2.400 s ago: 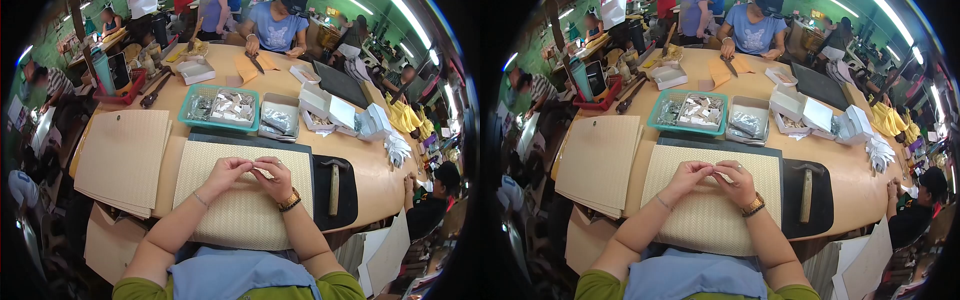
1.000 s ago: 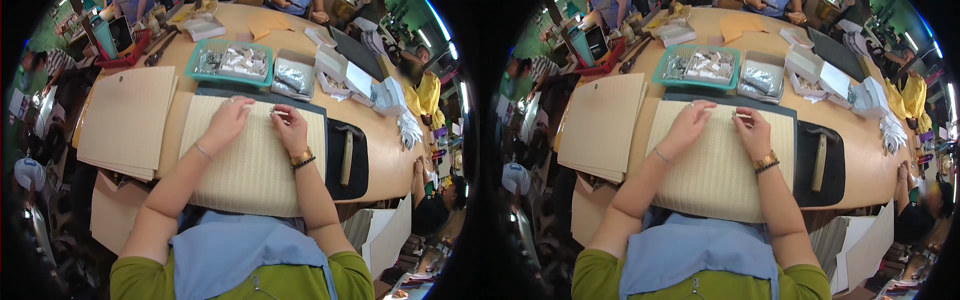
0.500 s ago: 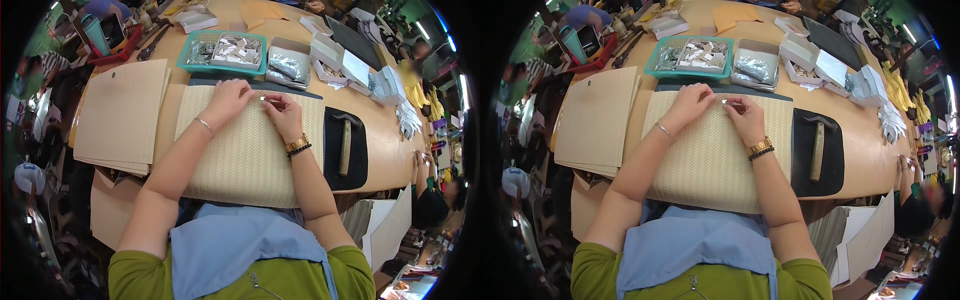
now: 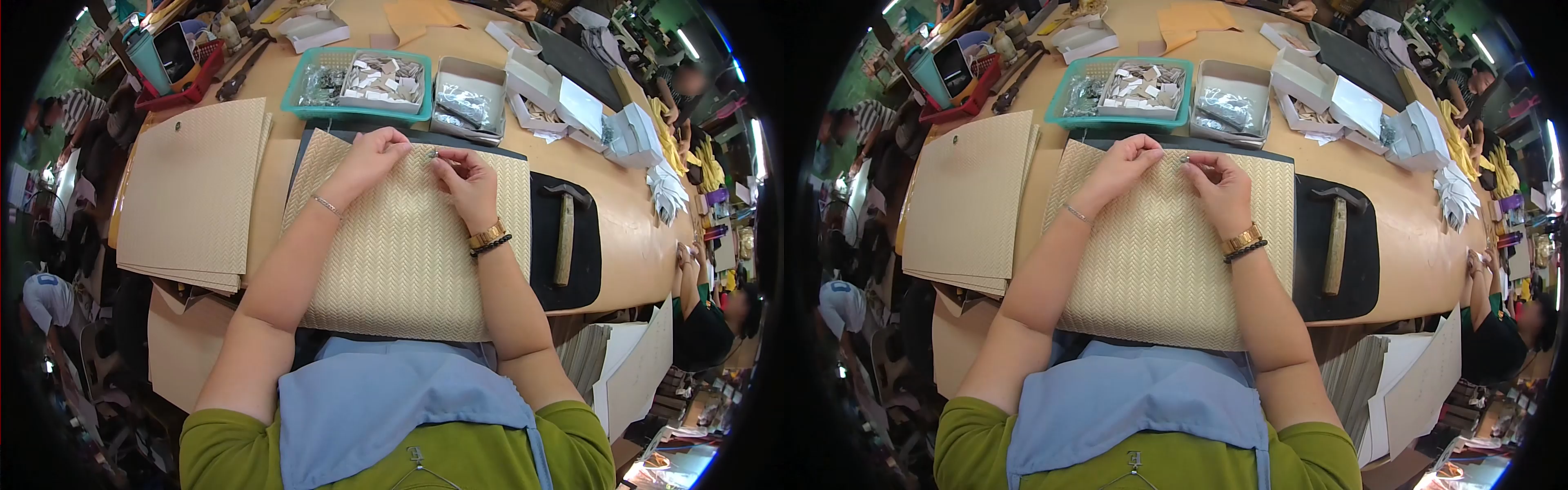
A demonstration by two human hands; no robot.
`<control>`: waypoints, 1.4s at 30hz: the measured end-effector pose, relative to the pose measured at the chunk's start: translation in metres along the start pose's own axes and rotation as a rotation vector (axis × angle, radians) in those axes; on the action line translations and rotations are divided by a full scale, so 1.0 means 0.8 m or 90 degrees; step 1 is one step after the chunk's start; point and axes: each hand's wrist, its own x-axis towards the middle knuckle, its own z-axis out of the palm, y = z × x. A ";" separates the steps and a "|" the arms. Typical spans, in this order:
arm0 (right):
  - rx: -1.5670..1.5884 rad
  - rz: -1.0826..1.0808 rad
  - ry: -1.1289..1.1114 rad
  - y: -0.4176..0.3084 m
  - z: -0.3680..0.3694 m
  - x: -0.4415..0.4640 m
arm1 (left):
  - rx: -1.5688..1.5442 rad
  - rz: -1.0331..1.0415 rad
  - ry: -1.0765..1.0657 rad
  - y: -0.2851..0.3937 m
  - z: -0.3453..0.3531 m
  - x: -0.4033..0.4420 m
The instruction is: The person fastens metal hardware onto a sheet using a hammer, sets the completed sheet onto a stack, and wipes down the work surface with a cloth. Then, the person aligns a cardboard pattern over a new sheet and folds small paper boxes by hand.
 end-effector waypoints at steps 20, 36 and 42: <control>-0.112 -0.078 -0.026 -0.003 0.007 -0.011 | 0.010 0.034 -0.007 0.008 -0.001 -0.009; -0.499 -0.449 0.047 -0.031 0.018 -0.012 | 0.178 0.140 0.041 0.044 0.000 -0.040; -0.663 -0.549 -0.088 -0.064 -0.007 -0.048 | 0.509 0.422 0.113 0.079 0.003 -0.116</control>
